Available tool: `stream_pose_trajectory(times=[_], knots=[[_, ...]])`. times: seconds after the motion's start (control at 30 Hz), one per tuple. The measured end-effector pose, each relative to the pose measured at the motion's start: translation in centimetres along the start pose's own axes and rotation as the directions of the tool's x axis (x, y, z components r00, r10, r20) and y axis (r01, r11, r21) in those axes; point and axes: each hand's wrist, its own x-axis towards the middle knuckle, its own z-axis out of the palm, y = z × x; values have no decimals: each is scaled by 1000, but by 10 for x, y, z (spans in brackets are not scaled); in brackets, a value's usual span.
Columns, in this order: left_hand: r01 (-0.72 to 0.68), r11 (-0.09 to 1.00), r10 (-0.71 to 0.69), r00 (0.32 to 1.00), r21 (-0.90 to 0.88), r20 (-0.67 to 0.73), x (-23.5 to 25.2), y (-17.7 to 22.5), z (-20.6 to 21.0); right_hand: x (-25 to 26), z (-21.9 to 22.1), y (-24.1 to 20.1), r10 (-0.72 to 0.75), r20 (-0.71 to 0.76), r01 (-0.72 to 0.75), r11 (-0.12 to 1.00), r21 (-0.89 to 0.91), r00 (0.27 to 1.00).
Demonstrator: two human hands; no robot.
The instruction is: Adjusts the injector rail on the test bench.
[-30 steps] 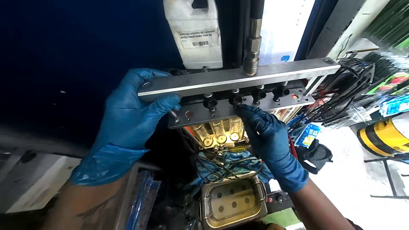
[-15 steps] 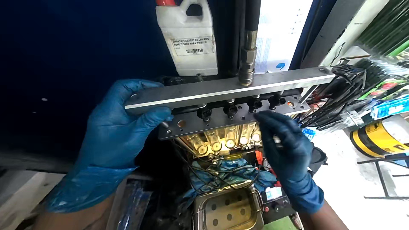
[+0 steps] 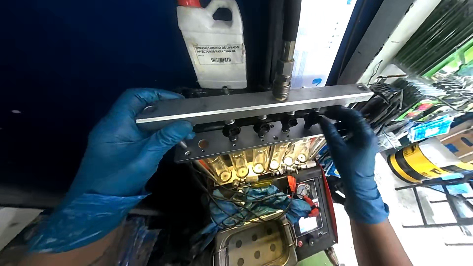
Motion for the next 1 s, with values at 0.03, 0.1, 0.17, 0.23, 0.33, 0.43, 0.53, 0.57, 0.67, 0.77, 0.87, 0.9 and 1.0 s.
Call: stream_pose_trajectory(times=[0.03, 0.1, 0.17, 0.23, 0.33, 0.43, 0.53, 0.57, 0.67, 0.77, 0.87, 0.9, 1.0], knots=[[3, 1000, -3, 1000, 5, -7, 1, 1, 1, 1, 2, 2, 43, 38, -41, 999, -32, 998], [7, 1000, -7, 1000, 1, -13, 2, 1, 2, 2, 3, 5, 58, 97, -52, 996, -72, 994], [-7, 1000, 7, 1000, -17, -13, 1, 0, 2, 4, 3, 5, 47, 148, -31, 994, -105, 988], [-18, 1000, 17, 1000, -21, -9, 1, -1, 1, 6, 8, 7, 16, 158, 4, 992, -128, 987], [-63, 996, 64, 998, -63, 27, 2, -14, -4, 8, 14, 10, -16, 137, 32, 993, -114, 990], [-87, 988, 94, 995, -130, 46, 3, -23, -8, 5, 20, 14, -54, 101, 64, 993, -97, 993], [-47, 997, 47, 999, -58, 2, 1, -5, 2, 8, 11, 9, -35, 174, 57, 991, -122, 984], [-52, 997, 52, 999, -61, 1, 1, -5, 2, 8, 1, 6, -36, 192, 60, 991, -121, 981], [-33, 999, 34, 999, -43, 17, 3, -4, 0, 15, -33, 14, -113, -14, 114, 992, 61, 993], [66, 998, -65, 998, -13, 5, 3, 5, 2, 42, -55, 31, -28, -47, 36, 985, 170, 998], [80, 997, -80, 997, 0, -2, 1, -4, -3, 57, -58, 42, 91, 151, -130, 954, 270, 984], [47, 999, -47, 999, -18, 10, 0, -15, -8, 59, -57, 45, 118, 177, -169, 937, 307, 977], [-25, 1000, 25, 1000, -10, 4, -2, -29, -12, 57, -50, 42, 188, 136, -227, 892, 391, 973]])
